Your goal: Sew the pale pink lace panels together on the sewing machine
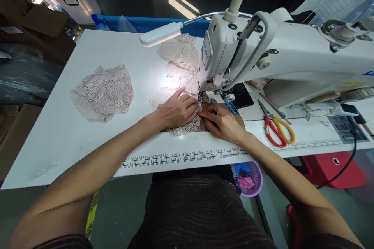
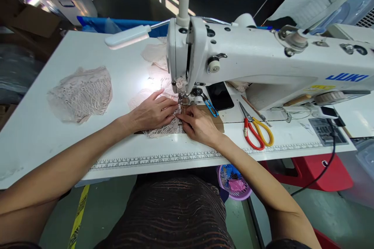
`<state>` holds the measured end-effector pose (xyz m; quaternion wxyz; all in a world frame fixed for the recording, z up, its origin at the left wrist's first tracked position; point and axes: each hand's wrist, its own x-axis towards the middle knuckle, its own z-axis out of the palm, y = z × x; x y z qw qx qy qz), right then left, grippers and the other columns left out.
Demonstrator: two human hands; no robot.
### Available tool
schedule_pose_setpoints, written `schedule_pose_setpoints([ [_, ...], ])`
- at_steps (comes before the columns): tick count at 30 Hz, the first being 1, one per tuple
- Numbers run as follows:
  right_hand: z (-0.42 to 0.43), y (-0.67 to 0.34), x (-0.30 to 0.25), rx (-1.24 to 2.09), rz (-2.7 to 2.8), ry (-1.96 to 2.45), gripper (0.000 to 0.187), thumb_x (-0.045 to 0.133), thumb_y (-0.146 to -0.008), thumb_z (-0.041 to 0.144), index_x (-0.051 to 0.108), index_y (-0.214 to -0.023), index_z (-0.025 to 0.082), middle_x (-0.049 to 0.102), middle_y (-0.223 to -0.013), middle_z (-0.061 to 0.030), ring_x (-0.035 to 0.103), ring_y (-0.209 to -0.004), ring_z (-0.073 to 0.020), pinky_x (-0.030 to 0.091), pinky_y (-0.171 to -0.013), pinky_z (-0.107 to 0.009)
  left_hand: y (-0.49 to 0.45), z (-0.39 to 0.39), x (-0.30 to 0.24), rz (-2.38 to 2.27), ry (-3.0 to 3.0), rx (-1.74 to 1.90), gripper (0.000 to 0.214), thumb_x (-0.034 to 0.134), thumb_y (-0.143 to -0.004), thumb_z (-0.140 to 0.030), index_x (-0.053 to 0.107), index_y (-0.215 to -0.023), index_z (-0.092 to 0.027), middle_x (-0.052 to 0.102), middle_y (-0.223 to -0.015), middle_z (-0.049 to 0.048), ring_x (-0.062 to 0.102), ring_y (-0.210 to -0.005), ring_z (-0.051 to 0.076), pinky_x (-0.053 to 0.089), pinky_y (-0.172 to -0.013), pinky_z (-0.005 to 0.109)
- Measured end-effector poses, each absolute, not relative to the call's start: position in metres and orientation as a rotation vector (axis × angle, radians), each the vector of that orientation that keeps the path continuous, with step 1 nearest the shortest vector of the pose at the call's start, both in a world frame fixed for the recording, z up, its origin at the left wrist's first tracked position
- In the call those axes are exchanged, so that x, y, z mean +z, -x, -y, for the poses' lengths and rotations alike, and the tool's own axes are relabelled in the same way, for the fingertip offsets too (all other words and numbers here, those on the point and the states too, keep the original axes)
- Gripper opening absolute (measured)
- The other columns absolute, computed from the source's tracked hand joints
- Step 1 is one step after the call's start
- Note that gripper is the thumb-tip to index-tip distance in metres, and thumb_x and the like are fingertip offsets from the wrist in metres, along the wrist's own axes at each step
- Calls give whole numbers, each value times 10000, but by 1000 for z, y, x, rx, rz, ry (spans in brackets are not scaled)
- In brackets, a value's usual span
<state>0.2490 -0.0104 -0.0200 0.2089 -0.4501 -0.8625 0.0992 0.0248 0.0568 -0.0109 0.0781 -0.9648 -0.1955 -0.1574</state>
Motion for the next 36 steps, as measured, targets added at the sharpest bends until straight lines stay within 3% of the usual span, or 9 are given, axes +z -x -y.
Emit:
schedule_pose_setpoints([
  [6, 9, -249, -19, 242, 2429, 1264, 329, 532, -918, 204, 694, -1205, 223, 570, -1013, -109, 561, -887, -230, 520, -778, -398, -26, -58, -8, 566, 2941, -482, 278, 439, -996, -270, 679, -1090, -165, 690, -1156, 91, 638, -926, 195, 467, -1007, 459],
  [15, 4, -247, -13, 135, 2500, 1295, 364, 441, -945, 197, 671, -1227, 178, 595, -994, -131, 563, -768, -212, 507, -674, -368, -24, -62, -12, 742, 2982, -478, 305, 427, -1012, -302, 662, -1164, -181, 661, -1250, 84, 625, -975, 213, 424, -1060, 485],
  [28, -12, -240, -9, 144, 2560, 1497, 334, 445, -937, 210, 649, -1200, 183, 656, -929, -132, 507, -582, -159, 358, -535, -290, -40, -53, -19, 1054, 2800, -477, 316, 424, -1013, -277, 623, -1230, -162, 661, -1198, 122, 589, -979, 253, 447, -848, 420],
  [33, -15, -247, -12, 255, 2478, 1438, 373, 436, -954, 246, 639, -1255, 160, 672, -902, -138, 574, -657, -201, 433, -596, -316, -42, -54, -21, 1133, 2789, -585, 309, 437, -1011, -329, 610, -1218, -179, 651, -1149, 120, 577, -972, 252, 438, -815, 414],
  [36, -15, -259, -4, 473, 2361, 1337, 414, 449, -952, 265, 607, -1321, 164, 667, -923, -110, 592, -693, -181, 475, -643, -311, -36, -58, -16, 1143, 2772, -648, 334, 454, -1001, -385, 609, -1202, -168, 628, -1163, 150, 575, -976, 264, 452, -792, 419],
])
